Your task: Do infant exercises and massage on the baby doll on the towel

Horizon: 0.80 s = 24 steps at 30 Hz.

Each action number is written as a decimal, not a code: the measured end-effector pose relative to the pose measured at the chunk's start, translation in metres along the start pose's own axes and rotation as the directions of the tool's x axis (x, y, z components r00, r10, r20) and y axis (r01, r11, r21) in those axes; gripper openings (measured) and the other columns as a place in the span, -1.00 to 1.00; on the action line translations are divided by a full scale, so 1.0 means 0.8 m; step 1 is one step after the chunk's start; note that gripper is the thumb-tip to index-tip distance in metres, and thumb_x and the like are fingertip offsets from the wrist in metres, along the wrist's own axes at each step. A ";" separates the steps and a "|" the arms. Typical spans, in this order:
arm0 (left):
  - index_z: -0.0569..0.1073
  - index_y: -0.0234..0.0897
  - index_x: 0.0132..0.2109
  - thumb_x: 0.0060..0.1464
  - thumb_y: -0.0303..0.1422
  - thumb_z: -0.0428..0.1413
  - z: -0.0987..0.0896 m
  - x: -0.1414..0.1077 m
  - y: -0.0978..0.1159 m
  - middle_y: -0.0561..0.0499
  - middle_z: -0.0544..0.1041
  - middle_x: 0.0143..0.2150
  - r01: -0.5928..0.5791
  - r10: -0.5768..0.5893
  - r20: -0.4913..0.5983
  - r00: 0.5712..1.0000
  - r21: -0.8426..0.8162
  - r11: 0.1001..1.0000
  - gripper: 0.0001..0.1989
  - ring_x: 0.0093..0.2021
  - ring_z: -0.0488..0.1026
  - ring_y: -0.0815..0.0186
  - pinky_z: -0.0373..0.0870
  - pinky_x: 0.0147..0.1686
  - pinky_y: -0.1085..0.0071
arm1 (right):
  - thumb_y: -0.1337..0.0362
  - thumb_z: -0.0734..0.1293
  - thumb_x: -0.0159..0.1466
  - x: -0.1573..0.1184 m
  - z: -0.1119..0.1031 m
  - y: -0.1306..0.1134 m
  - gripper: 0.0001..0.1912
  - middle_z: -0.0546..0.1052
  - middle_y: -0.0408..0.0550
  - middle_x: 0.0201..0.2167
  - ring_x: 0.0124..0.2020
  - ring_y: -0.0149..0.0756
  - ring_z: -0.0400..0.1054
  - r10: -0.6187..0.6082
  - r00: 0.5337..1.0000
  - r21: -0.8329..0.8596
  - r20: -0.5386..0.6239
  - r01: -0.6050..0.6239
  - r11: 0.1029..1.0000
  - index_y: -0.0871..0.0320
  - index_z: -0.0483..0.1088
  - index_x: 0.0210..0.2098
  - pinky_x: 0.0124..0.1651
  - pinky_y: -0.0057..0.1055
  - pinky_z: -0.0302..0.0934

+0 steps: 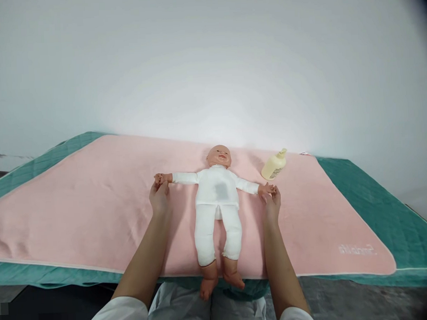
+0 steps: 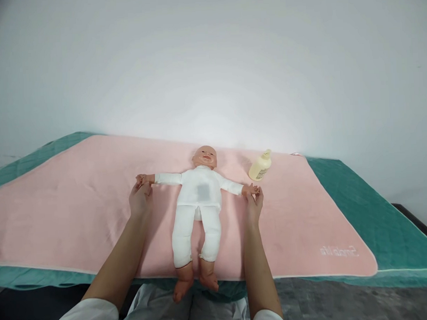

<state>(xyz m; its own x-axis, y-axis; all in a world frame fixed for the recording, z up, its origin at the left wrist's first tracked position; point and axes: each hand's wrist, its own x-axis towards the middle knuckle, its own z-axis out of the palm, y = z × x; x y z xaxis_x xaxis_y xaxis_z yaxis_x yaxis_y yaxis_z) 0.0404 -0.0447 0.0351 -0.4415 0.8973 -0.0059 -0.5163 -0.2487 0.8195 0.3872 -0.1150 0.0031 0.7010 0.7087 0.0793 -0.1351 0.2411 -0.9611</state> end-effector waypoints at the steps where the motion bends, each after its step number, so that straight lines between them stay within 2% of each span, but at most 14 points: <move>1: 0.49 -0.25 -0.19 0.04 -0.45 0.27 0.003 -0.003 0.001 0.04 0.48 -0.17 -0.051 0.051 0.011 0.999 0.006 0.999 -0.83 -0.10 0.47 0.42 0.38 0.05 0.49 | 0.13 0.43 0.12 -0.004 0.002 -0.002 -0.33 0.28 0.05 0.28 0.19 -0.11 0.32 -0.036 0.999 -0.041 0.010 0.037 0.998 0.03 0.24 0.19 0.14 -0.13 0.33; 4: 0.50 -0.26 -0.12 0.07 -0.33 0.26 0.014 -0.012 0.004 -0.02 0.49 -0.02 -0.136 0.137 -0.009 0.991 0.054 0.989 -0.78 0.06 0.43 0.37 0.30 0.16 0.43 | 0.05 0.38 0.18 -0.012 0.008 -0.008 -0.29 0.25 0.12 0.31 0.17 -0.10 0.34 -0.111 0.994 -0.163 -0.021 0.106 0.981 0.08 0.19 0.27 0.19 -0.09 0.27; 7: 0.50 -0.29 -0.16 0.03 -0.32 0.28 0.022 -0.016 0.006 -0.06 0.52 -0.07 -0.216 0.225 -0.049 0.973 0.142 0.966 -0.77 0.02 0.47 0.32 0.34 0.14 0.35 | 0.03 0.37 0.19 -0.014 0.012 -0.013 -0.36 0.38 0.14 0.21 0.16 -0.10 0.36 -0.175 0.978 -0.223 -0.115 0.147 0.964 0.15 0.28 0.19 0.21 -0.10 0.25; 9: 0.50 -0.31 -0.18 -0.02 -0.36 0.31 0.025 -0.018 0.007 -0.06 0.54 -0.12 -0.246 0.258 -0.061 0.964 0.154 0.957 -0.76 -0.04 0.51 0.29 0.40 0.09 0.32 | 0.03 0.38 0.19 -0.016 0.015 -0.014 -0.39 0.40 0.14 0.18 0.17 -0.10 0.35 -0.230 0.964 -0.207 -0.131 0.200 0.958 0.17 0.32 0.16 0.21 -0.11 0.26; 12: 0.50 -0.28 -0.11 -0.09 -0.38 0.35 0.028 -0.025 0.005 -0.06 0.56 -0.13 -0.294 0.301 -0.015 0.953 0.167 0.941 -0.65 -0.08 0.54 0.27 0.45 0.04 0.29 | 0.04 0.37 0.21 -0.022 0.020 -0.012 -0.41 0.39 0.14 0.20 0.14 -0.11 0.38 -0.300 0.950 -0.176 -0.087 0.282 0.943 0.15 0.32 0.16 0.20 -0.10 0.27; 15: 0.51 -0.25 -0.09 -0.15 -0.37 0.39 0.029 -0.037 0.000 -0.06 0.58 -0.14 -0.361 0.341 0.123 0.932 0.216 0.907 -0.58 -0.08 0.55 0.23 0.45 0.05 0.24 | 0.06 0.35 0.24 -0.033 0.023 -0.006 -0.48 0.45 0.13 0.13 0.11 -0.12 0.40 -0.422 0.906 -0.239 0.030 0.417 0.877 0.14 0.35 0.13 0.18 -0.07 0.29; 17: 0.52 -0.23 -0.12 -0.16 -0.36 0.39 0.028 -0.047 -0.006 -0.06 0.59 -0.13 -0.414 0.357 0.236 0.904 0.268 0.870 -0.60 -0.02 0.54 0.18 0.41 0.11 0.17 | 0.09 0.34 0.26 -0.041 0.025 -0.001 -0.55 0.50 0.10 0.05 0.09 -0.13 0.41 -0.524 0.840 -0.291 0.141 0.541 0.789 0.12 0.38 0.10 0.17 -0.06 0.31; 19: 0.54 -0.20 -0.13 -0.15 -0.35 0.39 0.027 -0.054 -0.011 -0.05 0.61 -0.12 -0.491 0.376 0.358 0.855 0.321 0.810 -0.63 0.02 0.53 0.16 0.33 0.20 0.10 | 0.15 0.34 0.28 -0.049 0.026 0.004 -0.60 0.55 0.06 -0.01 0.05 -0.16 0.44 -0.595 0.753 -0.303 0.281 0.657 0.690 0.08 0.40 0.09 0.14 -0.08 0.35; 22: 0.55 -0.15 -0.13 -0.14 -0.32 0.39 0.027 -0.060 -0.013 -0.02 0.63 -0.11 -0.621 0.374 0.563 0.737 0.347 0.702 -0.64 0.01 0.55 0.16 0.20 0.29 0.01 | 0.25 0.32 0.31 -0.059 0.030 0.006 -0.66 0.57 0.00 -0.01 0.03 -0.19 0.48 -0.637 0.587 -0.232 0.499 0.799 0.554 0.01 0.43 0.08 0.08 -0.14 0.41; 24: 0.55 -0.13 -0.12 -0.14 -0.28 0.39 0.028 -0.060 -0.012 -0.01 0.64 -0.10 -0.681 0.344 0.671 0.656 0.332 0.653 -0.63 -0.01 0.57 0.14 0.18 0.30 -0.02 | 0.29 0.31 0.32 -0.063 0.033 0.005 -0.67 0.57 -0.03 0.02 0.06 -0.19 0.47 -0.641 0.486 -0.169 0.594 0.854 0.491 -0.02 0.45 0.07 0.08 -0.15 0.43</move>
<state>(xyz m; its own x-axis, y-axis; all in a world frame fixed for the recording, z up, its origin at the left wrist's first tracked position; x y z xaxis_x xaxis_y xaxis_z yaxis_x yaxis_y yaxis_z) 0.0830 -0.0768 0.0405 0.0253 0.7485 0.6627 0.2073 -0.6524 0.7290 0.3329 -0.1322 0.0027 0.0113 0.5842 0.8116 0.6511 0.6117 -0.4493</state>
